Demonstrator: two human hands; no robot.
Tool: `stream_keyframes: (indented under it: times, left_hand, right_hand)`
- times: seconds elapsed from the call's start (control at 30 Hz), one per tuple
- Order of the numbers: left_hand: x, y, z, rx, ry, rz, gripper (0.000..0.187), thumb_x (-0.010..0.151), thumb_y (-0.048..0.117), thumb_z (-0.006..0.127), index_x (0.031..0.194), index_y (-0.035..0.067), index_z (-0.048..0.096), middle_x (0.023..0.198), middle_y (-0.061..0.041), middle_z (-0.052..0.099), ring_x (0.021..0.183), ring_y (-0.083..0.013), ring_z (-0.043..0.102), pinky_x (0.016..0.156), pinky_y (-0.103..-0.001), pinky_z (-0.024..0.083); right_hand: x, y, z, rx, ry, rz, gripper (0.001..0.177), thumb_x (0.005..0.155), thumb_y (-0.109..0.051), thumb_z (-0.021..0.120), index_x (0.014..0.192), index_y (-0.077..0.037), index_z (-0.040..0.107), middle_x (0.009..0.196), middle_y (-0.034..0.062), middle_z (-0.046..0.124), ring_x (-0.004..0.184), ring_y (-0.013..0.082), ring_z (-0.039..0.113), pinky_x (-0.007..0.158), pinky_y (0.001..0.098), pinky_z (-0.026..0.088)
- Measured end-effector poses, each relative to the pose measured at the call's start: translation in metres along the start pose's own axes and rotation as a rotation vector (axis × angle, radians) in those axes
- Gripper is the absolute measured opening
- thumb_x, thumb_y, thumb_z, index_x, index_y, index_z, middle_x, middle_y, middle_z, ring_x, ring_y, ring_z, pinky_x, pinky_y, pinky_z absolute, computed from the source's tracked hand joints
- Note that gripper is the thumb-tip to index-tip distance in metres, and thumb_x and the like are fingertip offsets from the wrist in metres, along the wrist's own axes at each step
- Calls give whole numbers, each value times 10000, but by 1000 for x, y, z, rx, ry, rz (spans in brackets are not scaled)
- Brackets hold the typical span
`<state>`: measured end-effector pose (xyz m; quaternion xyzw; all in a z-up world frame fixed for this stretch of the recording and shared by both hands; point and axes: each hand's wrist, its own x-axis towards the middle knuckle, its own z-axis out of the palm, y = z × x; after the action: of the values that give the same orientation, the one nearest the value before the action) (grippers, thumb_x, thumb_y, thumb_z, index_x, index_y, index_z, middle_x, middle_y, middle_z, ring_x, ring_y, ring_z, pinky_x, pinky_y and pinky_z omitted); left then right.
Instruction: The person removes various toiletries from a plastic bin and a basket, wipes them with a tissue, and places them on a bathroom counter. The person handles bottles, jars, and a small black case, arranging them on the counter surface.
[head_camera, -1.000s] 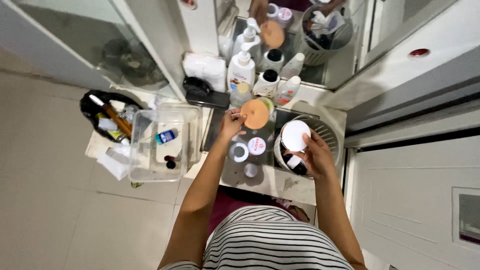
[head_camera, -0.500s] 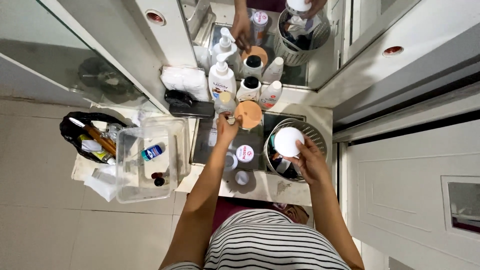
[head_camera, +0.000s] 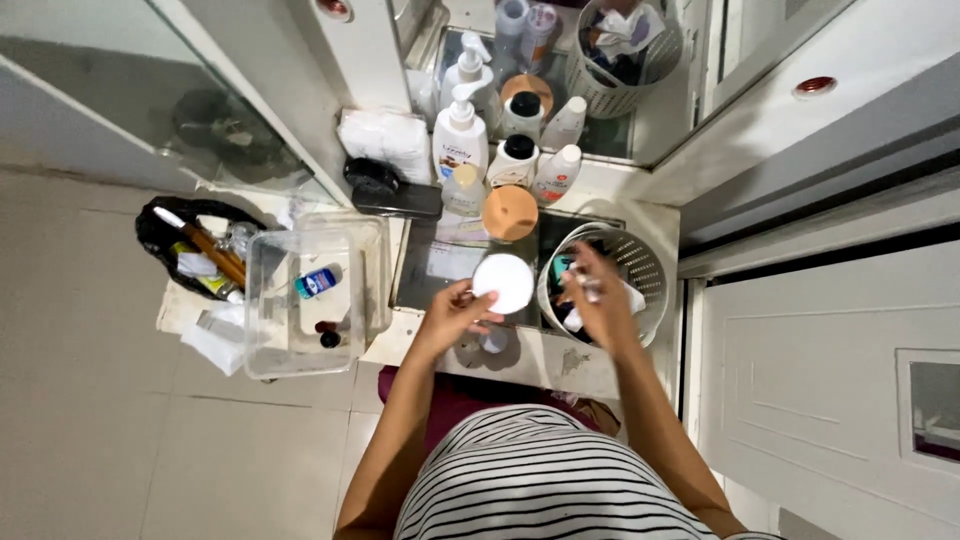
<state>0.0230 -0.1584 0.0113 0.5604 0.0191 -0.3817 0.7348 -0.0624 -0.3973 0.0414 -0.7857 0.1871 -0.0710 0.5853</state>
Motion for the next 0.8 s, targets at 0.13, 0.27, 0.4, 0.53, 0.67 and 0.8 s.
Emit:
stream_keyframes:
  times: [0.13, 0.27, 0.4, 0.53, 0.67, 0.8]
  left_hand:
    - [-18, -8, -22, 6, 148, 20, 575, 896, 249, 810, 1324, -63, 585, 1038, -227, 687, 894, -345, 746, 688, -461, 657]
    - [-33, -9, -17, -33, 256, 5, 592, 868, 249, 843, 1302, -78, 610, 1001, -201, 644, 871, -265, 647, 708, -484, 681]
    - [-35, -19, -19, -39, 240, 17, 545, 894, 182, 808, 1284, -121, 579, 900, -113, 561, 841, -249, 651, 645, -458, 692]
    - [-56, 9, -2, 0, 204, 60, 566, 905, 204, 785, 1328, -97, 558, 934, -129, 594, 846, -213, 617, 678, -433, 687]
    - [-58, 8, 0, -29, 192, 68, 571, 907, 206, 776, 1347, -81, 553, 969, -150, 650, 840, -199, 614, 670, -407, 690]
    - [-54, -6, 7, -50, 170, 102, 572, 933, 178, 734, 1404, -71, 525, 977, -129, 685, 822, -159, 636, 689, -379, 683]
  right_hand:
    - [4, 23, -25, -679, 129, -219, 767, 866, -392, 793, 1475, -5, 532, 1290, 299, 593, 1252, 480, 569, 1060, 572, 436]
    - [3, 30, -25, -814, -18, 117, 1201, 718, -681, 790, 1633, -81, 294, 1480, 289, 499, 1377, 489, 470, 1120, 673, 315]
    - [3, 35, -17, -785, -46, 173, 1019, 824, -444, 749, 1645, -98, 253, 1479, 292, 494, 1329, 526, 486, 1073, 757, 259]
    - [-8, 8, -23, -721, 112, 14, 665, 882, -202, 700, 1519, -127, 521, 1277, 243, 663, 1147, 478, 635, 972, 649, 449]
    - [-3, -20, -37, -439, 213, -85, 612, 969, -229, 663, 1559, -217, 501, 1379, 278, 590, 1186, 557, 567, 958, 640, 470]
    - [-27, -27, -17, -247, 196, -204, 530, 936, -214, 737, 1448, -153, 614, 1291, 291, 649, 1205, 469, 607, 995, 533, 483]
